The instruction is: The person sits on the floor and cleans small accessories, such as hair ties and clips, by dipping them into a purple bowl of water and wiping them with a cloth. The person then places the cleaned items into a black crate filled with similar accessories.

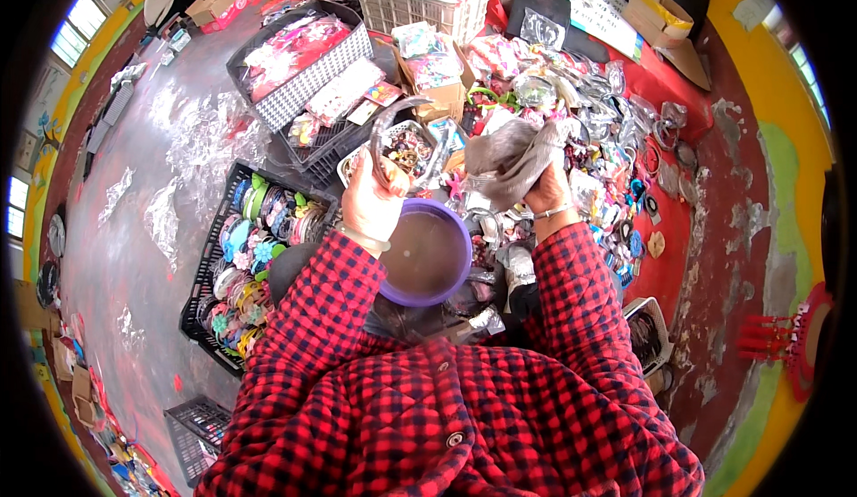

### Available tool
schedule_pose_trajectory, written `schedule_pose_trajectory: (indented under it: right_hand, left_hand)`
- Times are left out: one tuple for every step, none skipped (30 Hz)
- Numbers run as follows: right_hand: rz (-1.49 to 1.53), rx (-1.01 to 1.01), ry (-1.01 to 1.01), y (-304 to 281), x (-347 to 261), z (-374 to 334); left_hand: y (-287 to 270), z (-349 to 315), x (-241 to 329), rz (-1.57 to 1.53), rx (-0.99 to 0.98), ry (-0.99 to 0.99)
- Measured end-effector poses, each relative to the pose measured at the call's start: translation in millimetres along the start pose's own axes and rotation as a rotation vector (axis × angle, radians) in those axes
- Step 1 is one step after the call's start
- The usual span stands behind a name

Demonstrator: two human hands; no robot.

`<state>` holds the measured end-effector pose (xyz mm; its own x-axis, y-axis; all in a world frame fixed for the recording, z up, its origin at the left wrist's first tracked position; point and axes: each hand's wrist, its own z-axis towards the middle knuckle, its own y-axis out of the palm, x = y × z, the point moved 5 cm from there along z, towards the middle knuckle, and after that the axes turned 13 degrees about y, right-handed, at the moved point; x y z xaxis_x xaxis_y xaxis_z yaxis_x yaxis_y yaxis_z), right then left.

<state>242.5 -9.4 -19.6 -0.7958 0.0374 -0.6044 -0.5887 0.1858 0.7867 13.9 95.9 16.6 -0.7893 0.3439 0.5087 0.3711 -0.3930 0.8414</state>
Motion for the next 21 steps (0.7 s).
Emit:
schedule_pose_trajectory:
  right_hand:
    - [-0.032, -0.007, 0.021, 6.0, 5.9, 3.3]
    - [-0.116, -0.123, 0.043, 32.7, 7.9, -1.6]
    - [-0.133, -0.095, 0.084, 40.2, 13.3, -3.9]
    - [-0.148, -0.067, 0.125, 48.7, 18.4, -4.8]
    - [-0.268, -0.109, 0.142, 78.2, 19.2, -4.8]
    - [-0.225, -0.186, 0.076, 95.5, 25.2, -5.4]
    - [-0.206, -0.219, 0.105, 84.0, 36.3, -6.9]
    - [-0.19, -0.248, 0.136, 81.9, 44.3, -10.0]
    - [-0.18, -0.223, 0.161, 79.0, 48.6, -12.2]
    - [-0.17, -0.198, 0.185, 78.7, 53.2, -12.2]
    - [-0.069, -0.036, 0.18, 73.0, 54.6, -8.3]
    - [-0.039, -0.027, 0.136, 88.2, 47.5, -10.7]
    - [-0.013, 0.015, 0.13, 79.6, 49.4, -9.0]
    - [0.01, 0.063, 0.118, 71.3, 48.8, -7.8]
    - [-0.037, 0.095, 0.091, 66.7, 46.0, -7.6]
    - [-0.085, 0.127, 0.065, 63.6, 42.8, -7.7]
    - [-0.131, 0.151, 0.042, 62.0, 40.2, -6.9]
    - [-0.237, 0.173, -0.002, 62.4, 37.1, -6.6]
    - [-0.343, 0.194, -0.046, 63.5, 34.3, -6.4]
    - [-0.451, 0.218, -0.088, 64.5, 32.2, -7.3]
    - [-0.732, 0.23, -0.118, 65.3, 33.0, -6.5]
  left_hand:
    - [2.9, -0.6, -3.3, -0.013, 0.008, -0.029]
    - [0.0, -2.8, -6.8, -0.034, -0.023, -0.055]
    - [-1.1, -4.6, -11.9, 0.017, -0.056, -0.067]
    - [-0.3, -6.6, -16.6, 0.069, -0.09, -0.08]
    - [1.6, -9.7, -18.0, 0.149, -0.136, -0.073]
    - [10.0, -13.2, -16.8, 0.314, -0.155, -0.042]
    - [14.5, -15.6, -18.8, 0.532, -0.275, -0.008]
    - [19.1, -18.8, -21.0, 0.746, -0.394, 0.028]
    - [17.3, -22.5, -26.7, 0.847, -0.454, 0.016]
    - [14.5, -24.1, -34.7, 0.922, -0.567, 0.036]
    - [17.1, -25.8, -37.0, 0.989, -0.601, 0.076]
    - [20.6, -27.5, -38.2, 1.055, -0.636, 0.117]
    - [22.3, -28.4, -36.1, 1.145, -0.639, 0.137]
    - [33.2, -27.4, -30.7, 1.227, -0.648, 0.157]
    - [39.5, -26.5, -27.4, 1.309, -0.656, 0.178]
    - [39.2, -24.2, -20.1, 1.331, -0.558, 0.278]
    - [37.6, -22.4, -10.3, 1.356, -0.454, 0.381]
    - [35.7, -21.4, -1.1, 1.376, -0.348, 0.483]
    - [28.3, -18.8, 2.8, 1.225, -0.227, 0.496]
    - [24.3, -15.4, 8.1, 1.258, -0.172, 0.441]
    - [21.5, -10.4, 5.5, 1.142, -0.149, 0.362]
